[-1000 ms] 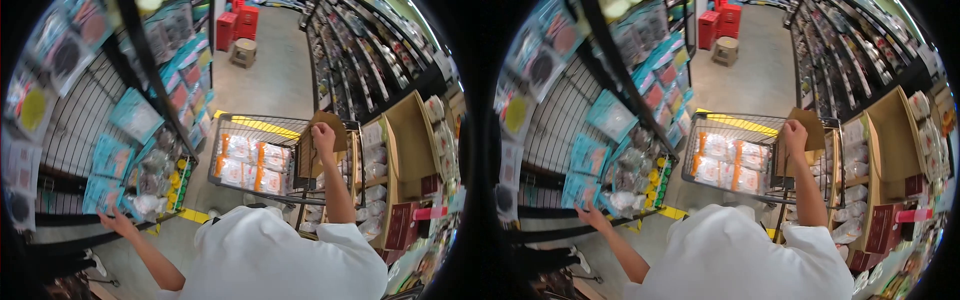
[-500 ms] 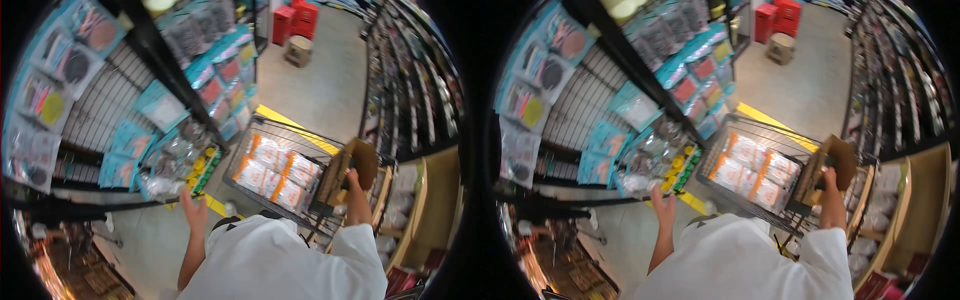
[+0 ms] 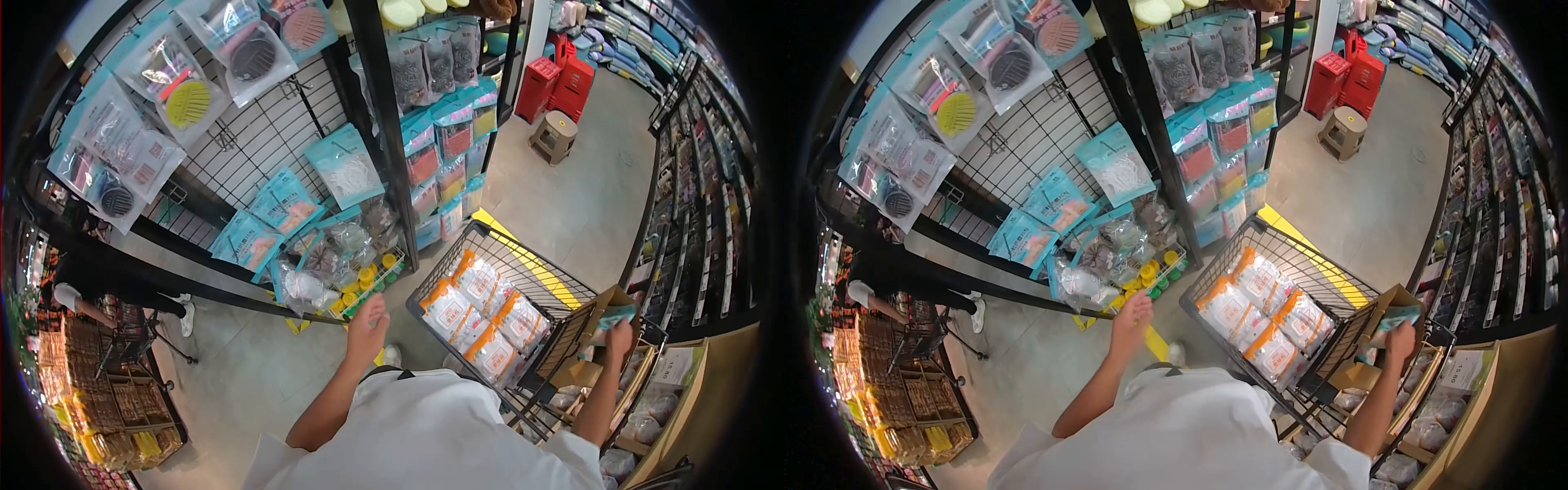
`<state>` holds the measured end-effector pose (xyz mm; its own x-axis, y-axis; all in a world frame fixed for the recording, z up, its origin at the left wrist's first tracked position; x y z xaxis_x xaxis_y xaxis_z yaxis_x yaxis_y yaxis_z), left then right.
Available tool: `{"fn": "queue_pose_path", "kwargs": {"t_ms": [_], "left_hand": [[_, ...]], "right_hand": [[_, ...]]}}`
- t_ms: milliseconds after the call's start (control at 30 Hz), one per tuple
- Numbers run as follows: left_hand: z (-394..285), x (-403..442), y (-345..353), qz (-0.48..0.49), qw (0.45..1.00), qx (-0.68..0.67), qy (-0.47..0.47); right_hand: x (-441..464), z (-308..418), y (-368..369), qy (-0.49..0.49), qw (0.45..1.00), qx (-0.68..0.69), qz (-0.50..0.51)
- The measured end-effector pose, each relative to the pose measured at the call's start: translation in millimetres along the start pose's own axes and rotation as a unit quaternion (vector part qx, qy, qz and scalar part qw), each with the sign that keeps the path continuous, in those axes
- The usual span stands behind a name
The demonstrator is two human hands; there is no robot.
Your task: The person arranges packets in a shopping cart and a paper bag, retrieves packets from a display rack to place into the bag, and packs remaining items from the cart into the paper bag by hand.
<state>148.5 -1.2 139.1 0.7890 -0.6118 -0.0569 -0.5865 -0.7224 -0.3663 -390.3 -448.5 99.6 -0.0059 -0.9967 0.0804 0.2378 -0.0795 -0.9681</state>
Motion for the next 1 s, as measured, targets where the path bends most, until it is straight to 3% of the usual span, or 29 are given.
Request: {"fn": "queue_pose_path", "kwargs": {"t_ms": [133, 233, 300, 333, 433, 533, 633, 667, 733, 1000], "left_hand": [[-44, 6, 11, 0.126, 0.990, 0.032, 0.049], [-115, 0, 26, 0.212, 0.952, 0.078, 0.209], [-152, -9, 38, 0.269, 0.937, -0.003, 0.224], [-168, -14, 41, 0.296, 0.925, -0.044, 0.232], [-205, -14, 29, 0.251, 0.924, -0.008, 0.289], [-193, 17, 5, 0.191, 0.962, -0.114, 0.155], [-216, 58, -42, 0.054, 0.964, -0.042, 0.257], [-222, 76, -57, -0.011, 0.958, -0.011, 0.286], [-238, 112, -81, -0.026, 0.964, -0.055, 0.258], [-269, 195, -135, -0.171, 0.918, 0.044, 0.355]], "right_hand": [[-73, 113, -153, -0.192, 0.948, 0.141, -0.211], [-127, 195, -176, -0.180, 0.872, 0.453, -0.051], [-181, 262, -174, -0.180, 0.824, 0.532, 0.076], [-208, 288, -160, -0.183, 0.772, 0.592, 0.143], [-271, 350, -142, -0.308, 0.739, 0.543, 0.252], [-289, 370, -131, -0.321, 0.733, 0.565, 0.201], [-304, 390, -159, -0.367, 0.737, 0.549, 0.142], [-305, 386, -152, -0.342, 0.743, 0.553, 0.160], [-312, 371, -128, -0.291, 0.751, 0.558, 0.198], [-336, 343, -84, -0.220, 0.770, 0.531, 0.276]]}}
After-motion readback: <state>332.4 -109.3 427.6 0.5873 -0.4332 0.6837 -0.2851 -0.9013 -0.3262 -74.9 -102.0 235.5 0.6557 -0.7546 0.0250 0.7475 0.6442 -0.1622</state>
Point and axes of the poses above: each hand's wrist, its own x-axis towards the middle knuckle, its own y-axis out of the palm, z = x × y, the point moved 7 cm from there along x, towards the middle knuckle, and after that the axes turned 8 degrees about x, right-handed, at the moved point
